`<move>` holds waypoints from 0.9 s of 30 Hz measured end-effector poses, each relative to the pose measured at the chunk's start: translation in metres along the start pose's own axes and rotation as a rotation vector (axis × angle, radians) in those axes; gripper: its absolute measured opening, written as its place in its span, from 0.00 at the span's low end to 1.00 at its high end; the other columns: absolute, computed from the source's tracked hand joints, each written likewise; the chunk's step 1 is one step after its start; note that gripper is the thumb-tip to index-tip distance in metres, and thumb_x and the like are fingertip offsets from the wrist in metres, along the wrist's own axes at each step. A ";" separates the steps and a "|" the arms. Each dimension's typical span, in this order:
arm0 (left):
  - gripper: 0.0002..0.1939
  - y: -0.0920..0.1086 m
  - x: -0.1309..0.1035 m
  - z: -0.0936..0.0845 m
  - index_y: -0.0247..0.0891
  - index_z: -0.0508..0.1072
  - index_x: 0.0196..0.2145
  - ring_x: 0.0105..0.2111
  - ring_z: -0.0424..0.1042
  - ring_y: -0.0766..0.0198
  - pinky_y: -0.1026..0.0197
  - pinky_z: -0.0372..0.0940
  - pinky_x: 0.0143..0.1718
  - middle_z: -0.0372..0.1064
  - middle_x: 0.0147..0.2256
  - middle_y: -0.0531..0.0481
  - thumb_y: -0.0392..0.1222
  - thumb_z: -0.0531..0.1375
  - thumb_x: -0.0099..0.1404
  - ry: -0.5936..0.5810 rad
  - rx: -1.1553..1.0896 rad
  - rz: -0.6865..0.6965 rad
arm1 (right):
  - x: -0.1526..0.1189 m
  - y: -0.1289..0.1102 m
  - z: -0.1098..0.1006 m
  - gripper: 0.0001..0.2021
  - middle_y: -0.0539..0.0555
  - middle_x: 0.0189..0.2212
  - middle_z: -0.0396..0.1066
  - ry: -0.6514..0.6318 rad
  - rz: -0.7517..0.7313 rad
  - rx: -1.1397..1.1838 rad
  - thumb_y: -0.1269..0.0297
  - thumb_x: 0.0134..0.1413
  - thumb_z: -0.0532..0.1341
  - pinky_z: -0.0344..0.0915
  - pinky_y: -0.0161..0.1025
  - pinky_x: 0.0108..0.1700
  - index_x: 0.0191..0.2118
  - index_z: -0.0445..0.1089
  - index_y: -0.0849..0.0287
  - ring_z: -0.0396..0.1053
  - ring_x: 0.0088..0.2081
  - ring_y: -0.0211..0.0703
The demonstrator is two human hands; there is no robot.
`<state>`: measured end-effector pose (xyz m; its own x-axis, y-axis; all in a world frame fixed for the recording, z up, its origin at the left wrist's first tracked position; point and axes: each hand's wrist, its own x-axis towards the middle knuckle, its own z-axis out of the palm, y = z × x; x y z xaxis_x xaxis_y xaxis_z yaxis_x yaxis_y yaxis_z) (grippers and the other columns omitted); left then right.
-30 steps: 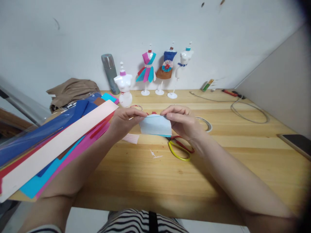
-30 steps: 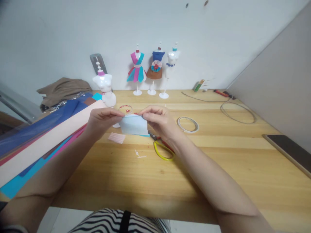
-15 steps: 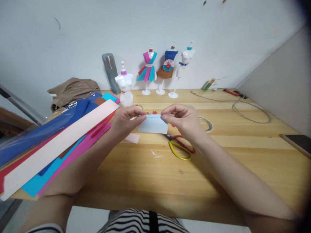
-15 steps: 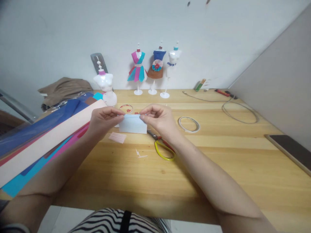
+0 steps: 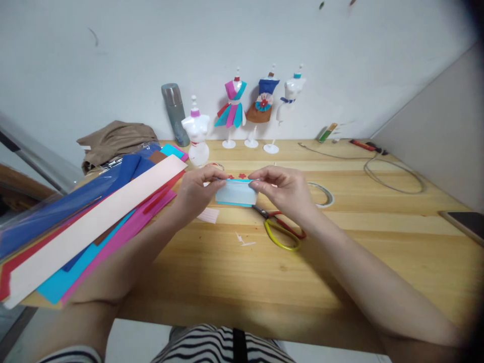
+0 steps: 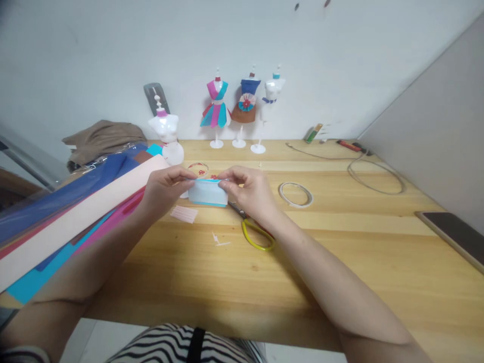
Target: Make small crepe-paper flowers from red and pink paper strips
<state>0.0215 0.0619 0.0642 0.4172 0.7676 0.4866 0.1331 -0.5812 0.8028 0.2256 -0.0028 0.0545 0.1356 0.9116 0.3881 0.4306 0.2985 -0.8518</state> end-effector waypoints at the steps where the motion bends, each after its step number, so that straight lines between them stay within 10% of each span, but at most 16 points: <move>1: 0.04 0.001 0.000 0.000 0.37 0.78 0.28 0.30 0.72 0.66 0.64 0.66 0.35 0.76 0.28 0.52 0.35 0.62 0.56 0.001 0.037 0.032 | 0.000 -0.001 0.000 0.02 0.52 0.27 0.76 -0.005 -0.034 -0.063 0.63 0.51 0.65 0.67 0.44 0.34 0.30 0.75 0.53 0.73 0.30 0.46; 7: 0.05 0.005 -0.002 -0.001 0.37 0.73 0.26 0.25 0.67 0.70 0.66 0.62 0.30 0.73 0.27 0.55 0.32 0.60 0.59 0.017 0.253 0.118 | -0.002 -0.011 -0.002 0.07 0.53 0.27 0.70 0.047 -0.292 -0.330 0.65 0.56 0.61 0.63 0.43 0.35 0.27 0.67 0.54 0.68 0.32 0.46; 13: 0.07 0.003 -0.003 0.000 0.37 0.70 0.24 0.29 0.67 0.67 0.63 0.60 0.33 0.72 0.27 0.53 0.31 0.62 0.58 0.103 0.435 0.207 | -0.005 -0.013 -0.001 0.05 0.49 0.20 0.67 0.059 -0.167 -0.377 0.67 0.52 0.62 0.56 0.38 0.27 0.26 0.68 0.55 0.61 0.22 0.39; 27: 0.07 0.018 -0.004 0.009 0.36 0.70 0.25 0.18 0.72 0.68 0.68 0.67 0.21 0.75 0.22 0.52 0.39 0.65 0.52 0.153 -0.247 -0.321 | -0.006 -0.018 0.009 0.09 0.49 0.21 0.72 0.125 0.129 0.167 0.59 0.48 0.67 0.66 0.38 0.26 0.26 0.69 0.55 0.70 0.22 0.39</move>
<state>0.0305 0.0456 0.0737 0.2492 0.9409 0.2293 0.0075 -0.2386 0.9711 0.2089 -0.0115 0.0642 0.2935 0.9065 0.3035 0.2500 0.2336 -0.9396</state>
